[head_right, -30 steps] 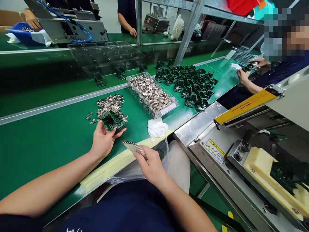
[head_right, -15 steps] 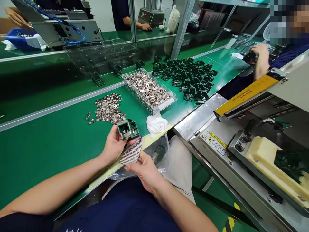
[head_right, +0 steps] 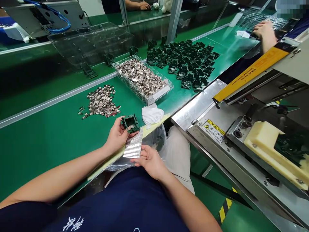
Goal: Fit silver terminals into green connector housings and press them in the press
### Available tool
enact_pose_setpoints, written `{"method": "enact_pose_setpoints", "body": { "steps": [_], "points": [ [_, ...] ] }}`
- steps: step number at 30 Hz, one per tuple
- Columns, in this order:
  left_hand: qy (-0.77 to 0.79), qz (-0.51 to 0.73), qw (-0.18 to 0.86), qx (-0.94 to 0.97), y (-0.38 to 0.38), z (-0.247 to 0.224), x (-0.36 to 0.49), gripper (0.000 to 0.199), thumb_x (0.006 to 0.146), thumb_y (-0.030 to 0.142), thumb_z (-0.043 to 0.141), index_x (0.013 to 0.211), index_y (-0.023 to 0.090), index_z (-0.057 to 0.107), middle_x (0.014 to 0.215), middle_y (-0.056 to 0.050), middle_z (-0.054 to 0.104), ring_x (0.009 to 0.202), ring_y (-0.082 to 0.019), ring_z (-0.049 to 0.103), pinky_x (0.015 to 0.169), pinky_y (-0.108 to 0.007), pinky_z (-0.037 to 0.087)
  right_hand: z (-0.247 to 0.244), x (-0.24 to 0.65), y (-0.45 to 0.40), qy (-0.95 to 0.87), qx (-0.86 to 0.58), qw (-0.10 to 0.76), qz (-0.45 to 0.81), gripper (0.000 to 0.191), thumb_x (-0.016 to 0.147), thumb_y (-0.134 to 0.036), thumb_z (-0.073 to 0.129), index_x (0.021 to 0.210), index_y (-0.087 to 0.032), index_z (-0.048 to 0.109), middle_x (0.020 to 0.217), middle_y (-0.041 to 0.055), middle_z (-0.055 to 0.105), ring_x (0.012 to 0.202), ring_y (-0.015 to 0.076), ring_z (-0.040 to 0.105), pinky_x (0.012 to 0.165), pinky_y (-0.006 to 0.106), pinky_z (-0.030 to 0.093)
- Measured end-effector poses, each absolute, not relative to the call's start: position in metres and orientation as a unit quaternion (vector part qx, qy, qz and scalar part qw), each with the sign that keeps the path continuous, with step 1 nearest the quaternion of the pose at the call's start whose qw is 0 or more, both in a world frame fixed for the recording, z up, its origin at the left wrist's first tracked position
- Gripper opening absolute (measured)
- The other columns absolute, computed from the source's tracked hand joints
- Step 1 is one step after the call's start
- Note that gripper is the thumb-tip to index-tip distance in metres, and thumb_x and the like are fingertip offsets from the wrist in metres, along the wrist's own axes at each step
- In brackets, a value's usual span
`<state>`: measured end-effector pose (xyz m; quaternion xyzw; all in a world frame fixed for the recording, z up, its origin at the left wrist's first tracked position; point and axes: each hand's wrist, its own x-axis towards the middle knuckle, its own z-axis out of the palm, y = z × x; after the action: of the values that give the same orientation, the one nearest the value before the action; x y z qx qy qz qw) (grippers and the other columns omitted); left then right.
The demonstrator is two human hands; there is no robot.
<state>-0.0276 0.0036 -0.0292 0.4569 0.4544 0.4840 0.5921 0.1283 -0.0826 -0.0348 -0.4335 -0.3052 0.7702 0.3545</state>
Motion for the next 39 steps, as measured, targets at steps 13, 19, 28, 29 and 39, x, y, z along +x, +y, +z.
{"method": "enact_pose_setpoints", "body": {
  "steps": [13,19,28,29,39],
  "points": [
    [0.46,0.505,0.593,0.427,0.015,-0.023,-0.028,0.051,0.075,0.031,0.073,0.114,0.021,0.042,0.095,-0.004,0.066,0.072,-0.018,0.073,0.075,-0.038,0.065,-0.02,0.135,-0.083,-0.227,-0.301,0.396,0.837,0.054,0.071,-0.017,0.078,0.122,-0.018,0.062,0.118,0.0137,0.068,0.1,0.0233,0.07,0.067,0.022,0.052],
    [0.453,0.533,0.58,0.418,0.019,-0.027,-0.03,0.049,0.073,0.027,0.073,0.111,0.022,0.043,0.092,-0.002,0.066,0.074,-0.016,0.072,0.074,-0.037,0.065,-0.017,0.133,-0.083,-0.229,-0.304,0.396,0.836,0.056,0.066,-0.012,0.076,0.121,-0.017,0.064,0.121,0.0143,0.066,0.088,0.0204,0.071,0.061,0.021,0.048],
    [0.437,0.524,0.564,0.465,0.011,-0.029,-0.028,0.047,0.076,0.028,0.071,0.114,0.022,0.045,0.098,-0.004,0.064,0.082,-0.018,0.071,0.072,-0.034,0.063,-0.039,0.124,-0.078,-0.323,-0.443,0.452,0.704,0.041,0.07,-0.035,0.082,0.104,-0.016,0.069,0.094,0.0094,0.075,0.08,0.0212,0.072,0.061,0.025,0.049],
    [0.434,0.517,0.56,0.48,0.01,-0.03,-0.027,0.046,0.077,0.027,0.07,0.116,0.023,0.046,0.098,-0.004,0.064,0.08,-0.018,0.071,0.071,-0.032,0.063,-0.045,0.123,-0.074,-0.329,-0.451,0.449,0.697,0.04,0.069,-0.038,0.082,0.099,-0.015,0.069,0.089,0.0092,0.075,0.076,0.0207,0.072,0.059,0.025,0.048],
    [0.443,0.45,0.496,0.596,0.013,-0.032,-0.014,0.042,0.084,0.02,0.059,0.124,0.023,0.048,0.083,-0.001,0.068,0.066,-0.014,0.068,0.066,-0.026,0.058,-0.065,0.127,-0.062,-0.403,-0.453,0.428,0.67,0.041,0.076,-0.057,0.071,0.072,-0.016,0.069,0.067,0.0033,0.069,0.056,0.0124,0.061,0.056,0.025,0.048]
  ]
}}
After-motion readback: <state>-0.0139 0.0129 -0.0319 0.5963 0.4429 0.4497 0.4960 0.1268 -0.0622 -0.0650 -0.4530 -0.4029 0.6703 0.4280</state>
